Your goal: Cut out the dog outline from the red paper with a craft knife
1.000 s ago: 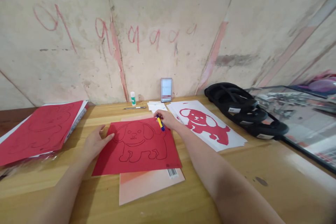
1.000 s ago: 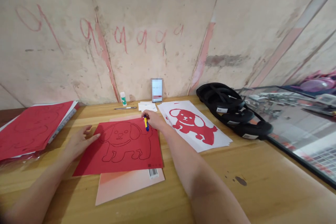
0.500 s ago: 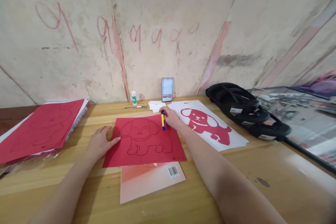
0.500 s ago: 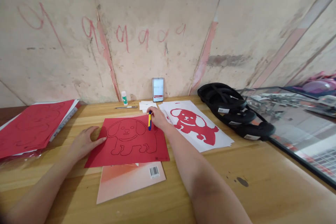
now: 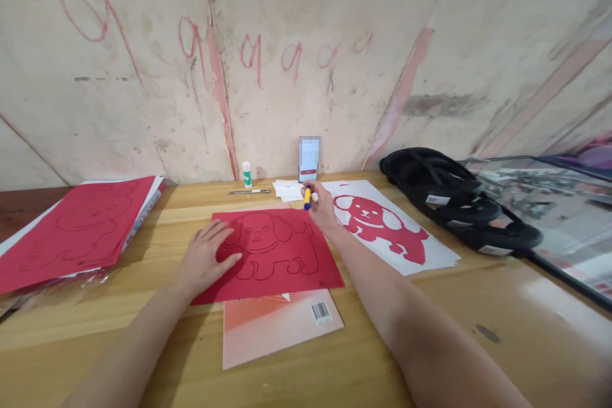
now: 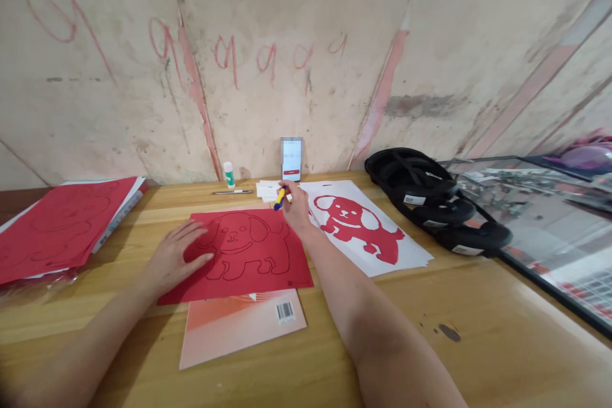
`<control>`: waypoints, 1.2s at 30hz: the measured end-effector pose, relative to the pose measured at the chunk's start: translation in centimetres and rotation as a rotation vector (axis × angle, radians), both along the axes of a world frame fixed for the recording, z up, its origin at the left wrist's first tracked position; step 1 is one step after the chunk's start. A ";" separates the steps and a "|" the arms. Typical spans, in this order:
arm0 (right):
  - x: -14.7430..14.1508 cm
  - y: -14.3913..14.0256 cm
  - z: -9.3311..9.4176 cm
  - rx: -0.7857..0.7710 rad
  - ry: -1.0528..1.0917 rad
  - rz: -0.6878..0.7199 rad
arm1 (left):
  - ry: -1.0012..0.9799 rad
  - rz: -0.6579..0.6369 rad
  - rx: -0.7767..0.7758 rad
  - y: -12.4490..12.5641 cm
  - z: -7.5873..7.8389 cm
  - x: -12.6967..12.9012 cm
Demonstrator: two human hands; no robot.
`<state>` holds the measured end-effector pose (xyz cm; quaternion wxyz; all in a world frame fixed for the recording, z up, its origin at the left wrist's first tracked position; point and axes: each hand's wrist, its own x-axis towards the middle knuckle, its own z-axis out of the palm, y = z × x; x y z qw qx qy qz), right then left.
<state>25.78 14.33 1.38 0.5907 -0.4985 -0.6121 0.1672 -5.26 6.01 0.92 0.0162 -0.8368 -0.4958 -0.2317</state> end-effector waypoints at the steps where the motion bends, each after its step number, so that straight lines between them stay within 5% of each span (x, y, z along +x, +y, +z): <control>1: -0.4 -0.2 0.3 0.010 0.073 -0.007 | 0.002 -0.057 -0.006 -0.2 -0.1 0.5; 8: -4.4 -1.8 0.4 -0.353 0.359 0.199 | 0.087 -0.201 -0.092 -0.7 -0.9 2.0; 12: -5.5 -2.5 -0.8 -0.405 0.361 0.275 | 0.116 -0.200 -0.079 -0.7 -1.0 1.9; 36: -5.5 -1.1 -2.5 -0.222 -0.067 0.143 | 0.093 -0.247 -0.049 -0.8 -0.8 1.8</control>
